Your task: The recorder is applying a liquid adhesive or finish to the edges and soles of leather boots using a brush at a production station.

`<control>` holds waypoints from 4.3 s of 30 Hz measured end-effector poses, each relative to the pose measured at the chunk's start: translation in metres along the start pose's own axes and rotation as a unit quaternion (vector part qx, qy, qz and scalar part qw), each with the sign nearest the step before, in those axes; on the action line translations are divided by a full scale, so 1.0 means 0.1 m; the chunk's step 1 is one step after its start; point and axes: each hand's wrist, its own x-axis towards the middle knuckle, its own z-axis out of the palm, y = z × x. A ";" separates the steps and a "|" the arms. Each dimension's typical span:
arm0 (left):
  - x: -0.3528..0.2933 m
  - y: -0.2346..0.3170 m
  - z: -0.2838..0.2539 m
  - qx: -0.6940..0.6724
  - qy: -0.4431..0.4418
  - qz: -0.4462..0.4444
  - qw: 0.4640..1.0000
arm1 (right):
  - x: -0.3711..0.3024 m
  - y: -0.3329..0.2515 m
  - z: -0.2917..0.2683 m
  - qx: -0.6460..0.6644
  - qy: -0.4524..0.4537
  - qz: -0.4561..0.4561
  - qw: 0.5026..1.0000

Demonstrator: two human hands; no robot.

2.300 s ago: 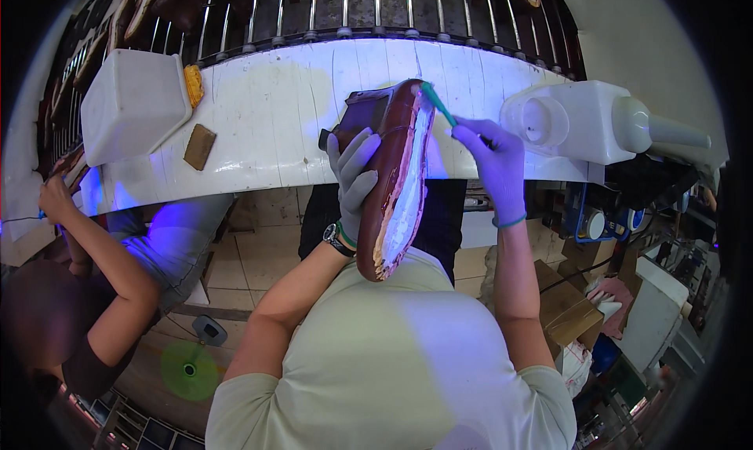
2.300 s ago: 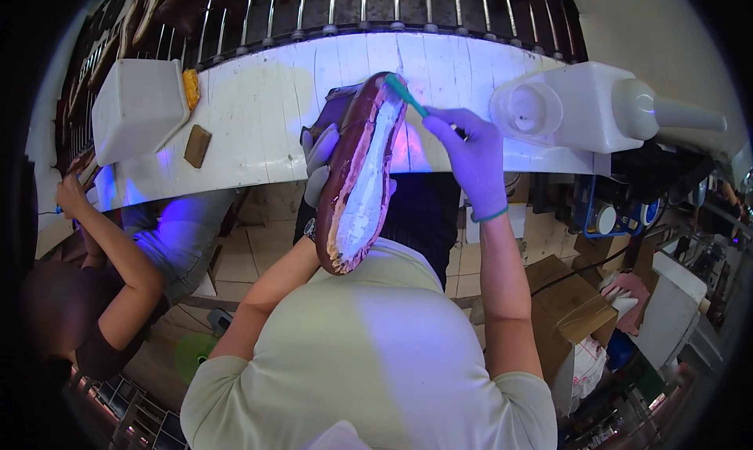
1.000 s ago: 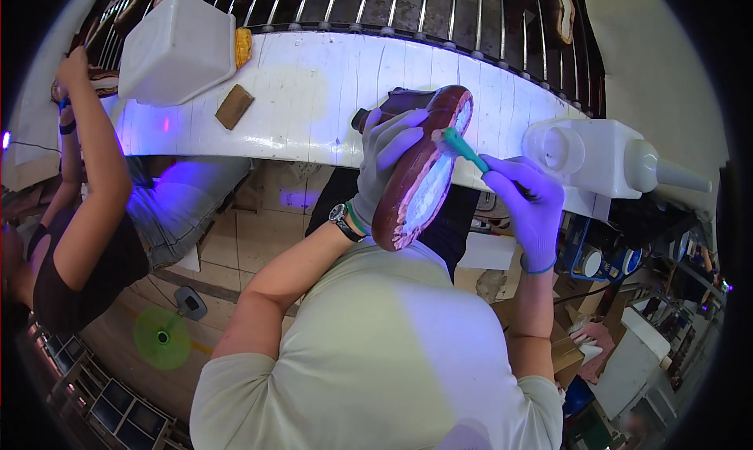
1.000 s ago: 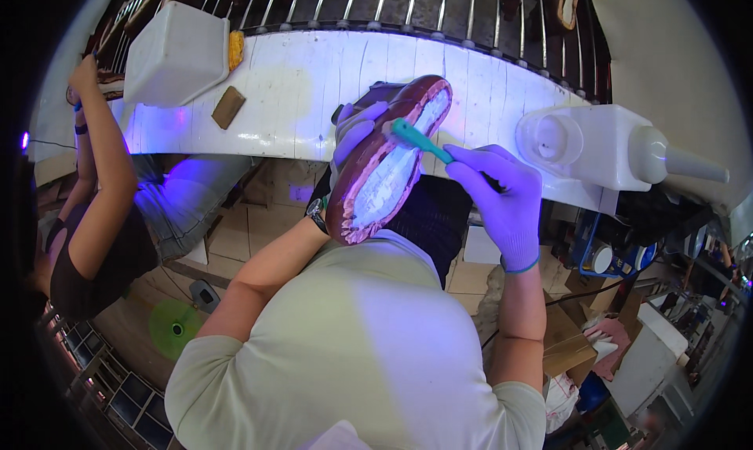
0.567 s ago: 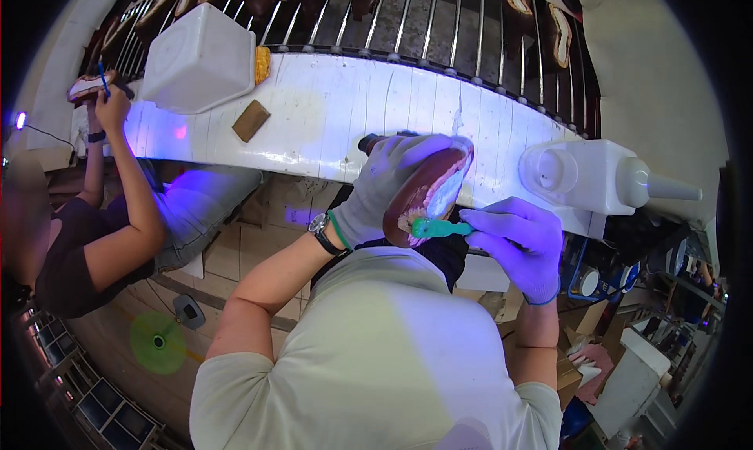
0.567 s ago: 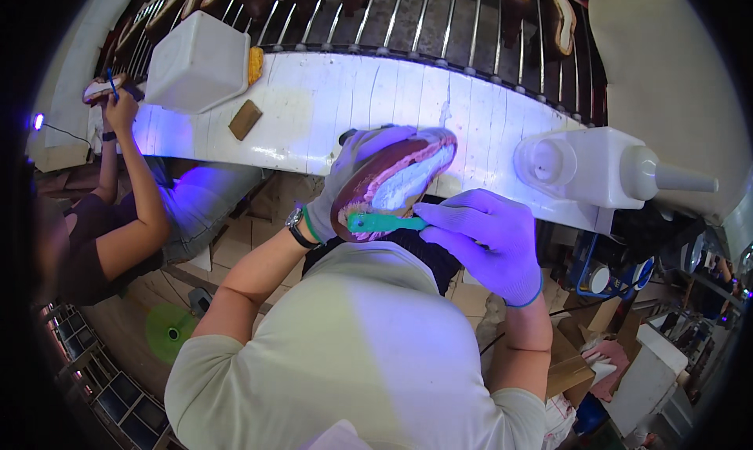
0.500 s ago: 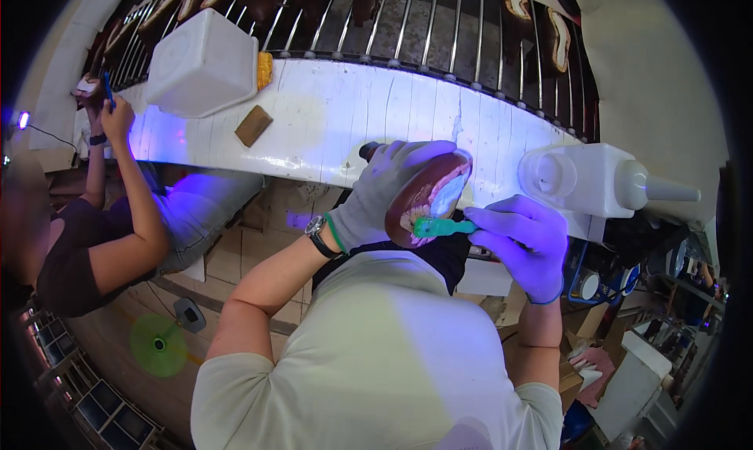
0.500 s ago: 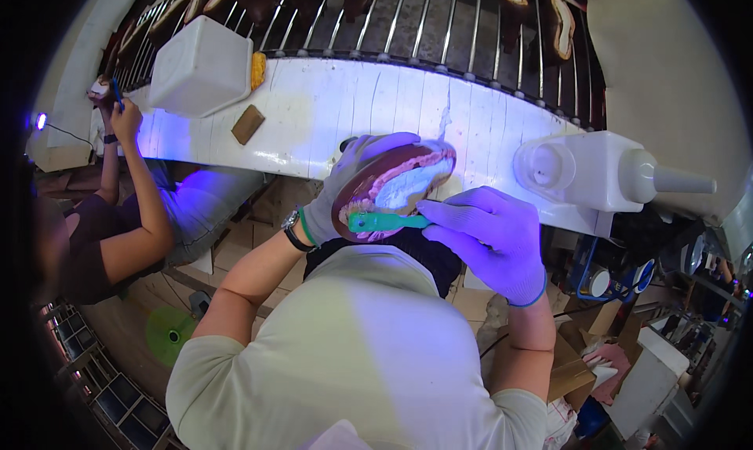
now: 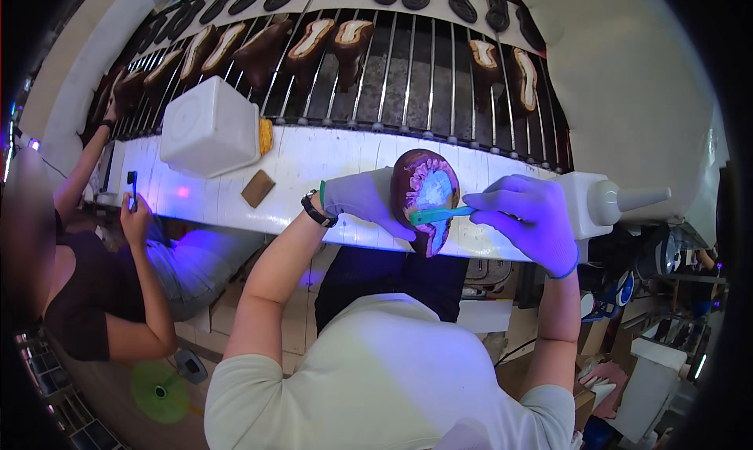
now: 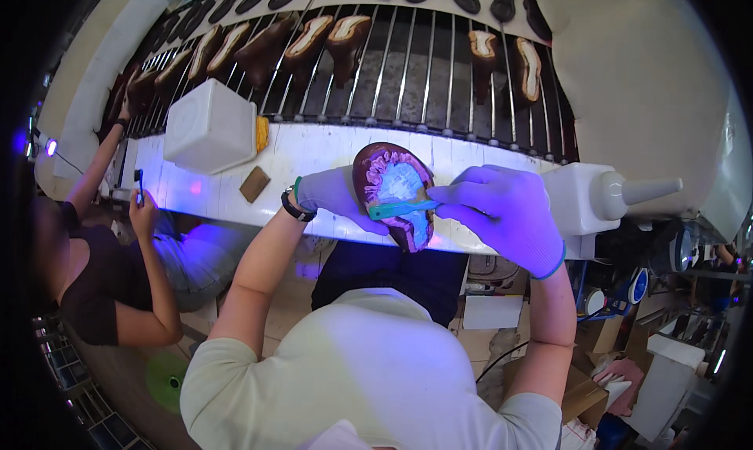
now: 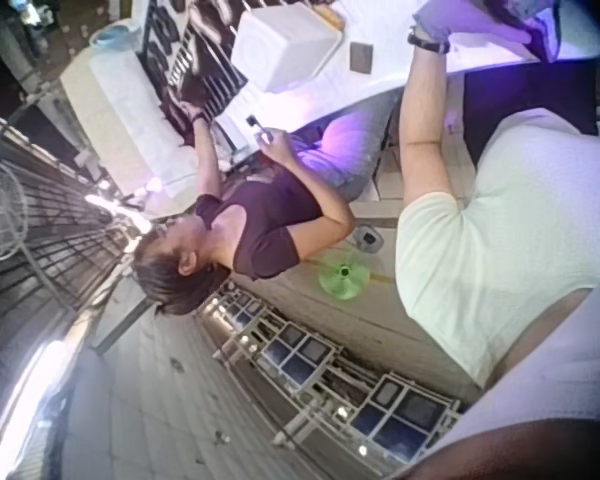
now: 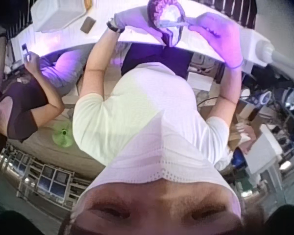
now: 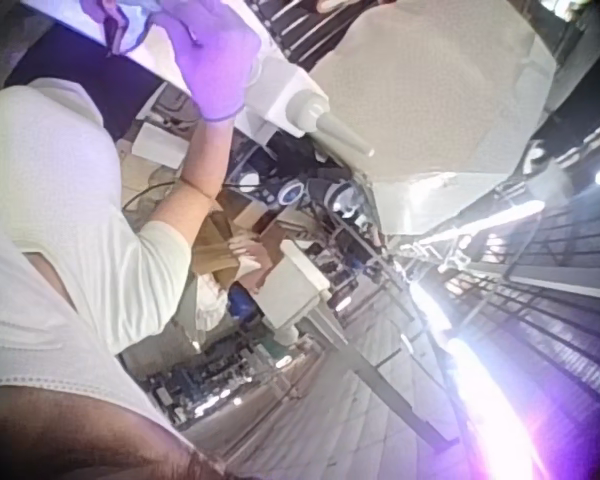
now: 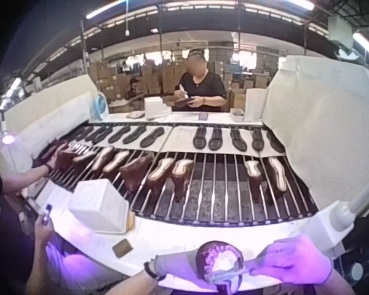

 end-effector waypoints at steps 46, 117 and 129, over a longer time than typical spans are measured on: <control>-0.14 -0.83 0.86 -0.621 0.343 -0.085 0.700 | -1.80 1.23 0.62 -0.111 0.213 0.478 0.845; -0.15 0.01 0.62 -0.312 0.370 -0.016 0.875 | 0.08 0.54 -0.04 0.196 -0.127 0.081 0.969; -0.13 -0.05 0.57 -0.305 0.376 -0.008 0.875 | -0.15 0.44 0.05 0.295 -0.152 0.102 0.938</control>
